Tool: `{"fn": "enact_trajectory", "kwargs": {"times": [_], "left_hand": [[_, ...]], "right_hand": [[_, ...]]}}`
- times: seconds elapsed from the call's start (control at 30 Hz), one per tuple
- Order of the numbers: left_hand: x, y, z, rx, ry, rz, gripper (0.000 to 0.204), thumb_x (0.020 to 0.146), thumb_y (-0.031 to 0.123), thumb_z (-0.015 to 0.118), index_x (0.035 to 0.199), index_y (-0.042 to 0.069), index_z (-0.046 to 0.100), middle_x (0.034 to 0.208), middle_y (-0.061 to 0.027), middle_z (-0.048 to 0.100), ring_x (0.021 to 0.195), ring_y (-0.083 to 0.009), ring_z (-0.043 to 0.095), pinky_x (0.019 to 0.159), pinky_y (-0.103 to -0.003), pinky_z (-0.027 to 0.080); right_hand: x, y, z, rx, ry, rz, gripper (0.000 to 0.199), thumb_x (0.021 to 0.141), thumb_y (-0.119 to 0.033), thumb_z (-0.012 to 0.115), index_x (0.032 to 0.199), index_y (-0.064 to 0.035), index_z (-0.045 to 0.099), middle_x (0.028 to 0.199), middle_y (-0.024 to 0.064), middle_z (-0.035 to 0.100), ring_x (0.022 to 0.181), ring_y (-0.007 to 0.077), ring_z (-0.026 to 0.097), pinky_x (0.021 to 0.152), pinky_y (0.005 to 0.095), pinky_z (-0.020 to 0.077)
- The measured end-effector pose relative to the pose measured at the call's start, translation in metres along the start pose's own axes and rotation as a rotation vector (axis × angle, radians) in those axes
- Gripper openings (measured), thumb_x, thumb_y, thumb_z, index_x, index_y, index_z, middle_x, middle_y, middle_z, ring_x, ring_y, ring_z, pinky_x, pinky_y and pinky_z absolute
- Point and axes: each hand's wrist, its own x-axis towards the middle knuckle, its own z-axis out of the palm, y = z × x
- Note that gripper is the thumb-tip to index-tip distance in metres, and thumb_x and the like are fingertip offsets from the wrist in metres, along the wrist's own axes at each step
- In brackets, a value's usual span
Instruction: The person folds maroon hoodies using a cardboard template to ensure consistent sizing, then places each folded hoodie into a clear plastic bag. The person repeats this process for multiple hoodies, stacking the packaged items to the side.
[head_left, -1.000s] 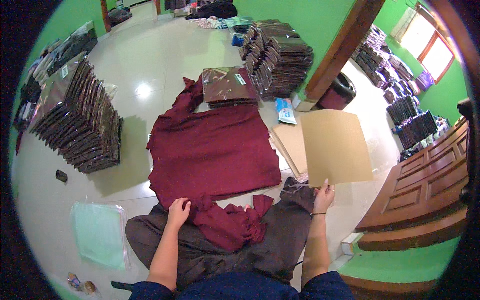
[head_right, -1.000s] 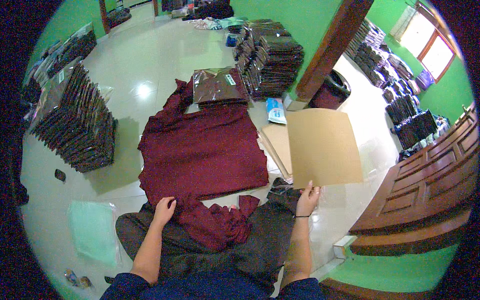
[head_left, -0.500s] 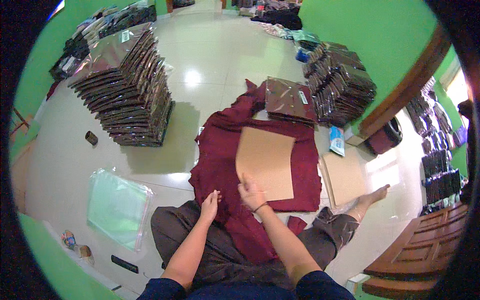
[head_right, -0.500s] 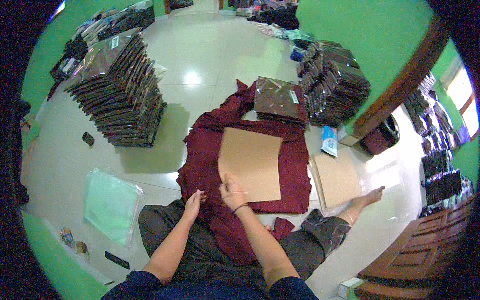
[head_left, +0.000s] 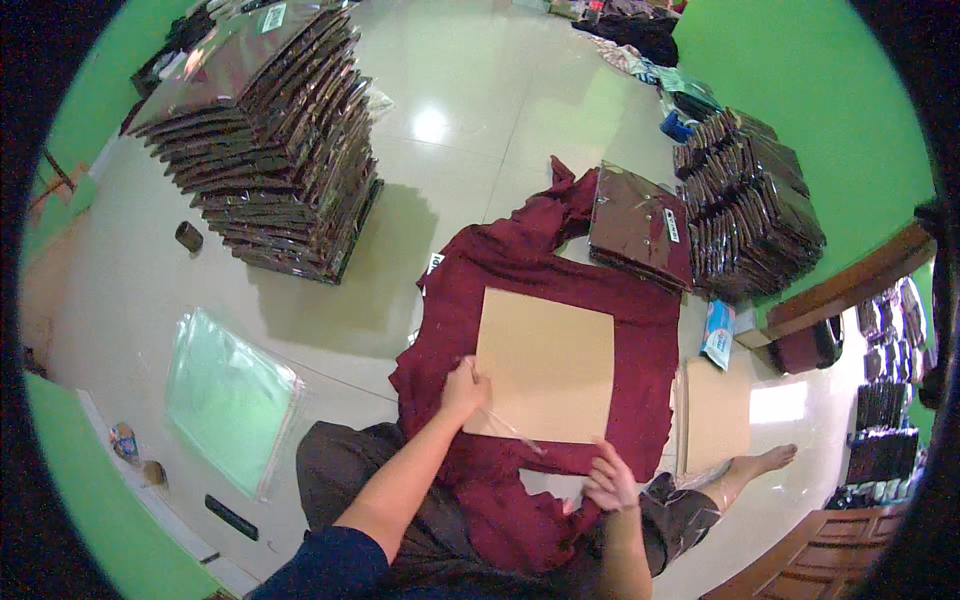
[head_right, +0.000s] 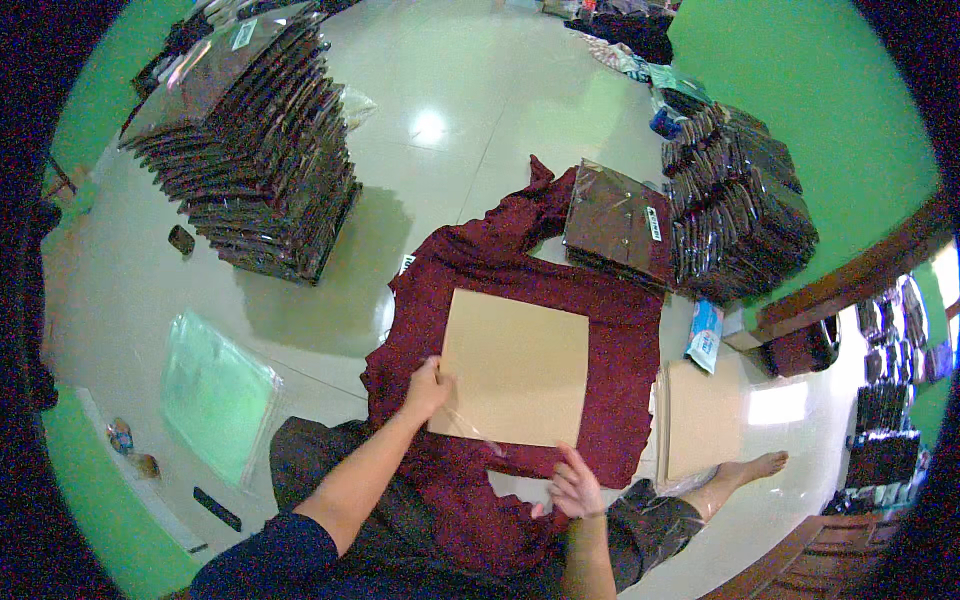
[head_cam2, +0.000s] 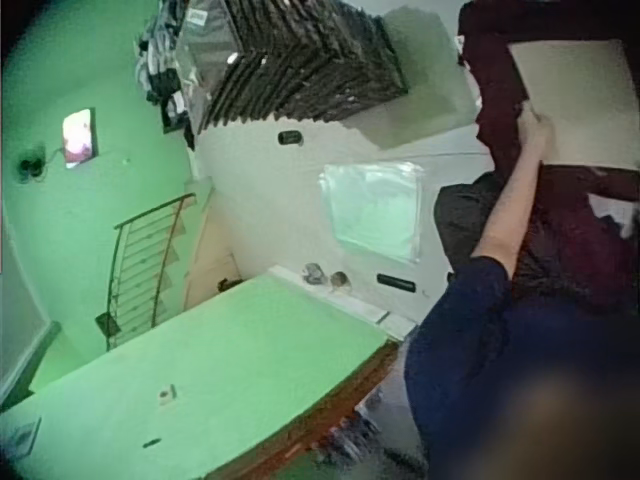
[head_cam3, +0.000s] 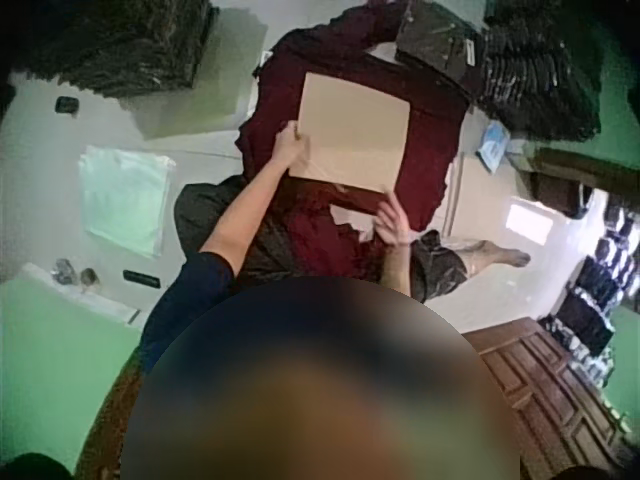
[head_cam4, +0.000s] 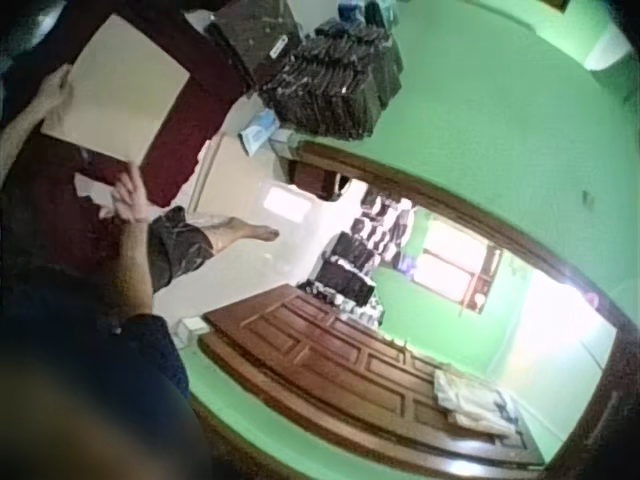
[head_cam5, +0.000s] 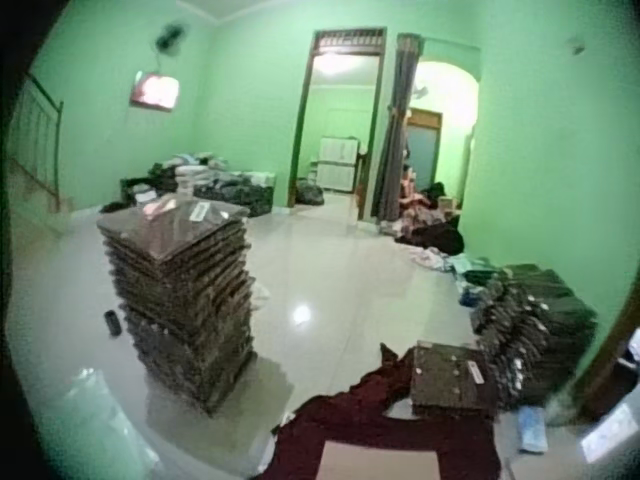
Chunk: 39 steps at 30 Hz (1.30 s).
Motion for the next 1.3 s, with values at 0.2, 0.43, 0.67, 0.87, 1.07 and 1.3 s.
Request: {"fn": "enact_trajectory", "kwargs": {"times": [0.2, 0.43, 0.67, 0.87, 1.07, 1.3], "left_hand": [[0.038, 0.021, -0.070, 0.334, 0.297, -0.035, 0.043, 0.081, 0.018, 0.052, 0.122, 0.010, 0.044, 0.102, -0.0188, 0.059, 0.093, -0.0360, 0.057, 0.077, -0.048, 0.044], [0.030, 0.014, -0.034, 0.762, 0.187, 0.535, 0.059, 0.082, 0.031, 0.051, 0.130, 0.002, 0.034, 0.134, -0.0223, 0.031, 0.124, -0.0389, 0.029, 0.100, -0.052, 0.024], [0.004, 0.021, -0.003, 0.703, 0.230, 0.410, 0.070, 0.081, 0.046, 0.049, 0.132, 0.002, 0.031, 0.137, -0.0225, 0.028, 0.126, -0.0379, 0.026, 0.102, -0.056, 0.017], [-0.003, 0.024, 0.000, 0.730, 0.093, 0.397, 0.073, 0.081, 0.050, 0.046, 0.132, 0.000, 0.032, 0.139, -0.0221, 0.024, 0.130, -0.0363, 0.018, 0.103, -0.059, 0.007], [0.006, 0.005, 0.000, 0.722, 0.230, 0.474, 0.080, 0.079, 0.057, 0.045, 0.131, -0.001, 0.032, 0.140, -0.0224, 0.022, 0.132, -0.0361, 0.016, 0.104, -0.058, 0.005], [0.004, 0.007, -0.006, 0.676, 0.275, 0.537, 0.081, 0.078, 0.061, 0.043, 0.133, 0.003, 0.032, 0.143, -0.0188, 0.019, 0.131, -0.0361, 0.018, 0.103, -0.057, 0.010]], "right_hand": [[-0.051, -0.035, -0.048, -0.317, 0.615, -0.489, 0.031, 0.091, -0.031, 0.046, 0.116, -0.0126, 0.051, 0.072, -0.0033, 0.051, 0.055, 0.0095, 0.045, 0.054, 0.0240, 0.0392], [0.063, 0.006, -0.064, -1.194, 0.639, -0.506, 0.037, 0.089, -0.027, 0.053, 0.119, -0.0058, 0.049, 0.091, 0.0024, 0.056, 0.071, 0.0082, 0.051, 0.062, 0.0250, 0.0444], [0.149, 0.023, -0.043, -1.207, 0.651, -0.602, 0.039, 0.088, -0.008, 0.050, 0.123, 0.0013, 0.038, 0.092, 0.0112, 0.060, 0.081, 0.0157, 0.057, 0.073, 0.0254, 0.0463], [0.128, 0.006, -0.047, -1.067, 0.574, -0.607, 0.036, 0.087, -0.006, 0.049, 0.121, 0.0029, 0.043, 0.096, 0.0128, 0.060, 0.086, 0.0155, 0.056, 0.076, 0.0260, 0.0457], [0.141, 0.045, 0.012, -2.062, 0.806, -1.127, 0.045, 0.075, -0.004, 0.056, 0.119, 0.0026, 0.047, 0.105, 0.0162, 0.050, 0.092, 0.0283, 0.045, 0.077, 0.0371, 0.0440], [0.212, 0.123, 0.088, -2.471, 0.023, -0.404, 0.045, 0.077, -0.029, 0.057, 0.116, -0.0068, 0.049, 0.123, 0.0176, 0.044, 0.121, 0.0335, 0.032, 0.100, 0.0467, 0.0228]]}}
